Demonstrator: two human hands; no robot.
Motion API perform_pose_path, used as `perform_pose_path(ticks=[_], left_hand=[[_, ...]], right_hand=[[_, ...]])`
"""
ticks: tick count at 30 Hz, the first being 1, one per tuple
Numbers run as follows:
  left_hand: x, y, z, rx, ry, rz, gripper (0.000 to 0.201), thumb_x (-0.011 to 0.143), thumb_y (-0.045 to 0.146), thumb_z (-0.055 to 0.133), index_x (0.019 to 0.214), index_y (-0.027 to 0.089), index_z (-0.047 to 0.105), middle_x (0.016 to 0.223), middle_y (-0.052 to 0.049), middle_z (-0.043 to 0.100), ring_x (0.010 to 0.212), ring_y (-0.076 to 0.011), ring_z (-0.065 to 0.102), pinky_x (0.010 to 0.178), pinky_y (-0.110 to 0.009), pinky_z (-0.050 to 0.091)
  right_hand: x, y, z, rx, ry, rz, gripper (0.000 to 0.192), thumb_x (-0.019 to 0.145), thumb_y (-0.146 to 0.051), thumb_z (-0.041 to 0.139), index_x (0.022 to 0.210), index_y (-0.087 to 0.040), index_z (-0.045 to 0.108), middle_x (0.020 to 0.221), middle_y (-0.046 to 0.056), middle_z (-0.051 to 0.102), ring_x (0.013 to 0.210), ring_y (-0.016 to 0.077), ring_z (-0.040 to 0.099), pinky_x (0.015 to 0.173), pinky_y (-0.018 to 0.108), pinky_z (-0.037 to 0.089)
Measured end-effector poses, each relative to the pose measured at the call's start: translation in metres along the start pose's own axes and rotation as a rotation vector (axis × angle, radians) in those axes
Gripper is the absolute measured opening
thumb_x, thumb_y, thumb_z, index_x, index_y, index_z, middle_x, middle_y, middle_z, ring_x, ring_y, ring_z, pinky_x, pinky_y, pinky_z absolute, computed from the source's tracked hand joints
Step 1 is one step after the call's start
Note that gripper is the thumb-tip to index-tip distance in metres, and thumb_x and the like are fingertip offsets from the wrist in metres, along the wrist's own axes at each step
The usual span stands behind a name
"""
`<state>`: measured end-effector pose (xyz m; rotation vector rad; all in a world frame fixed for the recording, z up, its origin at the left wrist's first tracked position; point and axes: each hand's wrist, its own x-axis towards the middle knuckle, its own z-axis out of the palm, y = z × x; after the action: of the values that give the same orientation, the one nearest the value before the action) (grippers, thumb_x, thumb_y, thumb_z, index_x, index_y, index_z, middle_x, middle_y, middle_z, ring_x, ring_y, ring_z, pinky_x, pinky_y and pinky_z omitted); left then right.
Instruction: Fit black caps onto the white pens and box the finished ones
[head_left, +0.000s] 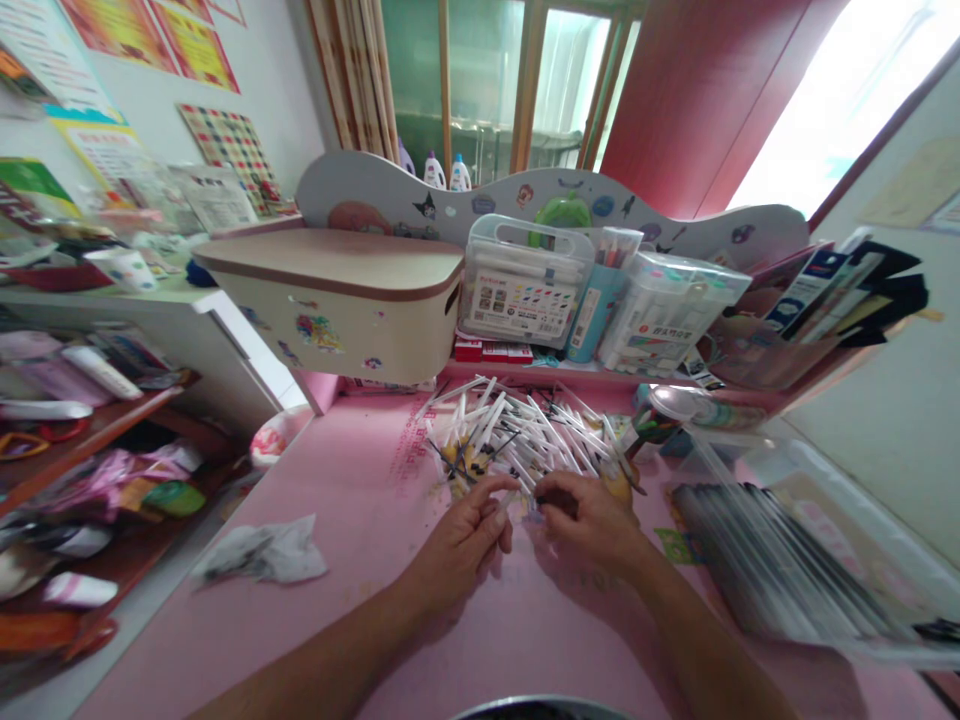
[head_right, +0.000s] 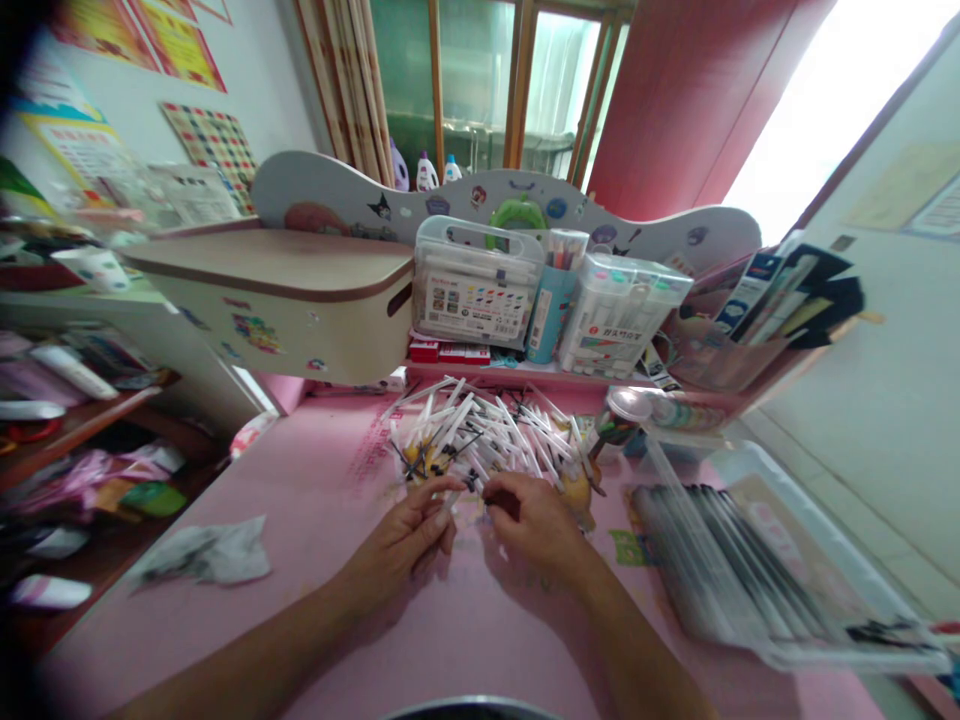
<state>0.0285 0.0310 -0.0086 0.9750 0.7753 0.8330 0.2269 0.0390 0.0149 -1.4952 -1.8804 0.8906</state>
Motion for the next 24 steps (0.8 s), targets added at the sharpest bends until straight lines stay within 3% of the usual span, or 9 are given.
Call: perform_pose_path(ticks=[5,9,14,24], left_hand=[[-0.002,0.000,0.001,0.041,-0.050,-0.031,0.053,0.092,0.040,0.058,0.139,0.027,0.039,0.070,0.006,0.057,0.046,-0.0069,0.037,0.043,-0.020,0.020],[-0.004,0.001,0.003,0.017,-0.079,-0.042,0.036,0.090,0.038,0.060,0.121,0.022,0.050,0.068,0.005,0.055,0.051,-0.0082,0.042,0.049,-0.021,0.028],[-0.004,0.001,0.002,0.085,-0.125,-0.023,0.018,0.090,0.034,0.059,0.096,0.018,0.056,0.071,0.001,0.057,0.060,-0.0101,0.048,0.059,-0.023,0.037],[-0.001,0.002,-0.004,0.458,-0.070,0.106,0.025,0.092,0.027,0.050,0.107,0.018,0.068,0.074,0.000,0.059,0.068,-0.0149,0.055,0.066,-0.026,0.044]], right_hand=[[-0.001,-0.007,0.001,0.501,0.085,0.079,0.017,0.078,-0.028,0.060,0.089,-0.020,0.071,0.071,-0.001,0.062,0.056,0.0113,0.053,0.052,0.023,0.043],[-0.001,-0.012,0.005,0.645,0.078,0.140,0.019,0.072,-0.032,0.071,0.087,-0.020,0.066,0.062,-0.004,0.057,0.055,0.0106,0.052,0.051,0.021,0.043],[-0.001,-0.013,0.009,0.585,0.050,0.100,0.012,0.073,-0.028,0.068,0.080,-0.019,0.066,0.067,-0.002,0.059,0.058,0.0111,0.054,0.055,0.023,0.044],[-0.003,-0.006,0.007,0.407,0.015,0.007,0.011,0.076,-0.021,0.062,0.082,-0.020,0.072,0.073,0.000,0.065,0.064,0.0131,0.057,0.060,0.023,0.045]])
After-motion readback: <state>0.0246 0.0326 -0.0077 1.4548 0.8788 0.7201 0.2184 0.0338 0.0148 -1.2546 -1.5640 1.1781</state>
